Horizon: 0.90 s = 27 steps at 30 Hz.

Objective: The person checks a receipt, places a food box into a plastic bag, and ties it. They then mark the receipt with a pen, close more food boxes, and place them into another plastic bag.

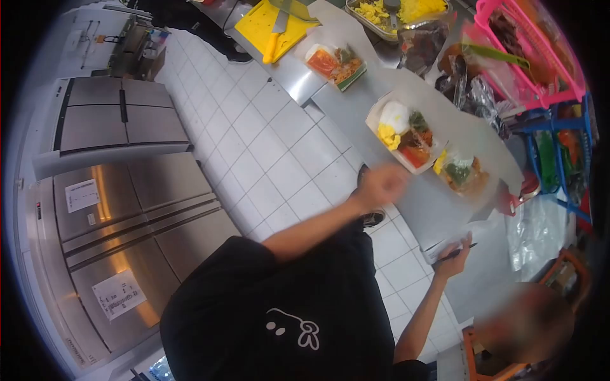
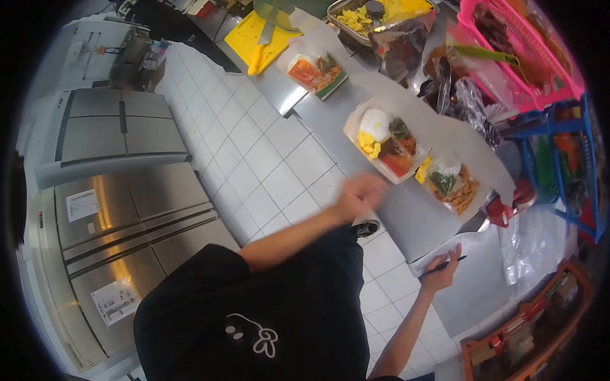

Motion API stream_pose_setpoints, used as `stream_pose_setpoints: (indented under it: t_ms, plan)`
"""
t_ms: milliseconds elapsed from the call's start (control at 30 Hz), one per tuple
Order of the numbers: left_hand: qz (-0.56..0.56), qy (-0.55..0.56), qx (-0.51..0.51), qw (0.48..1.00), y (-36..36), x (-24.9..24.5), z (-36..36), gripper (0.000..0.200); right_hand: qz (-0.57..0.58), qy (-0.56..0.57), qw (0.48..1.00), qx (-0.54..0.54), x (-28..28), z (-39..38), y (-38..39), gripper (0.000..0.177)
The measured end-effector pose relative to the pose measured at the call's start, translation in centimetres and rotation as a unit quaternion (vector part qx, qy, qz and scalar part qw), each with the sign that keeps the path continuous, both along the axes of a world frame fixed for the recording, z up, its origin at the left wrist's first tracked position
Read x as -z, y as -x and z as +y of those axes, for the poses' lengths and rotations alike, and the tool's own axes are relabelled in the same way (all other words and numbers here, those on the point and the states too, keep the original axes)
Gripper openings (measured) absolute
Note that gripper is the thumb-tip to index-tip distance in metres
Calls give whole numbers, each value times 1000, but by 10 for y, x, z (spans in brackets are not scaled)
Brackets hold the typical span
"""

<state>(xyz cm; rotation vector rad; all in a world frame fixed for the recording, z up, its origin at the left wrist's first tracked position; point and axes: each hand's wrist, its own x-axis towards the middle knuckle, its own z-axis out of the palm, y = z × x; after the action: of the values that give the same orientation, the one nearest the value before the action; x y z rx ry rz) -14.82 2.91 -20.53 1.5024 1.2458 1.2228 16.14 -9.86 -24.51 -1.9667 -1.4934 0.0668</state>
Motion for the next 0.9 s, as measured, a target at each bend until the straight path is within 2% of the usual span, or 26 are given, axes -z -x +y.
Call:
stream_pose_setpoints:
  t_ms: [33, 67, 100, 133, 167, 200, 233, 267, 300, 333, 367, 400, 433, 467, 500, 567, 600, 667, 833, 900]
  plan:
    - [-78, 18, -141, 987, 36, 3, 32, 9, 26, 15, 999, 11, 2, 3, 1, 25]
    - [79, -36, -259, 962, 86, -34, 70, 8, -5, -16, 1000, -10, 0, 8, 2, 19]
    - [160, 15, -312, 936, 155, -10, 108, 12, -14, -13, 1000, -11, -2, 8, 2, 19]
    - [194, -60, -372, 906, 184, -39, 145, 16, -18, 2, 1000, -2, -3, 7, 3, 19]
    - [207, -125, -357, 902, 228, -28, 179, 21, -21, 17, 1000, 7, -3, 8, 3, 18]
    - [304, -103, -307, 896, 272, -13, 209, 35, -16, -11, 1000, -5, -2, 10, 4, 17]
    - [362, -133, -207, 899, 296, -15, 233, 41, -26, -11, 1000, -6, 3, 8, 4, 17]
    - [410, -164, -106, 891, 304, -19, 251, 47, -6, -3, 1000, -2, 10, 8, 2, 17]
    - [396, -160, -111, 897, 300, -19, 255, 47, 11, 9, 1000, 0, 6, 5, -3, 17]
    - [435, -52, -58, 897, 297, -25, 263, 50, 146, 42, 988, 26, 1, 3, -1, 17]
    - [470, 56, 0, 881, 296, -34, 271, 52, 138, 42, 989, 25, -1, 8, -1, 17]
    - [480, 115, -13, 870, 284, -47, 268, 51, 83, 25, 996, 12, 0, 9, -1, 18]
    - [478, 117, -11, 870, 282, -38, 268, 51, 33, 7, 999, 1, 2, 8, 2, 18]
    - [456, 110, -7, 883, 281, -28, 268, 50, 89, 54, 994, 35, -1, 4, 3, 19]
    - [435, 102, -2, 895, 281, -21, 270, 49, 91, 54, 994, 39, 2, 5, 4, 19]
    - [423, 101, -14, 901, 279, -17, 264, 48, 19, -2, 1000, 18, 13, 6, -4, 19]
    - [406, 97, -33, 908, 278, -17, 262, 47, 18, -3, 1000, 19, 11, 9, 1, 19]
    - [389, 91, -27, 916, 281, -18, 251, 48, -8, 39, 999, 22, 0, 9, 4, 20]
    - [353, 100, -7, 930, 266, -25, 221, 51, -40, 57, 997, 25, 1, 6, 2, 23]
    - [220, 117, -56, 967, 259, -21, 204, 51, 4, 35, 999, 27, 9, 3, -2, 36]
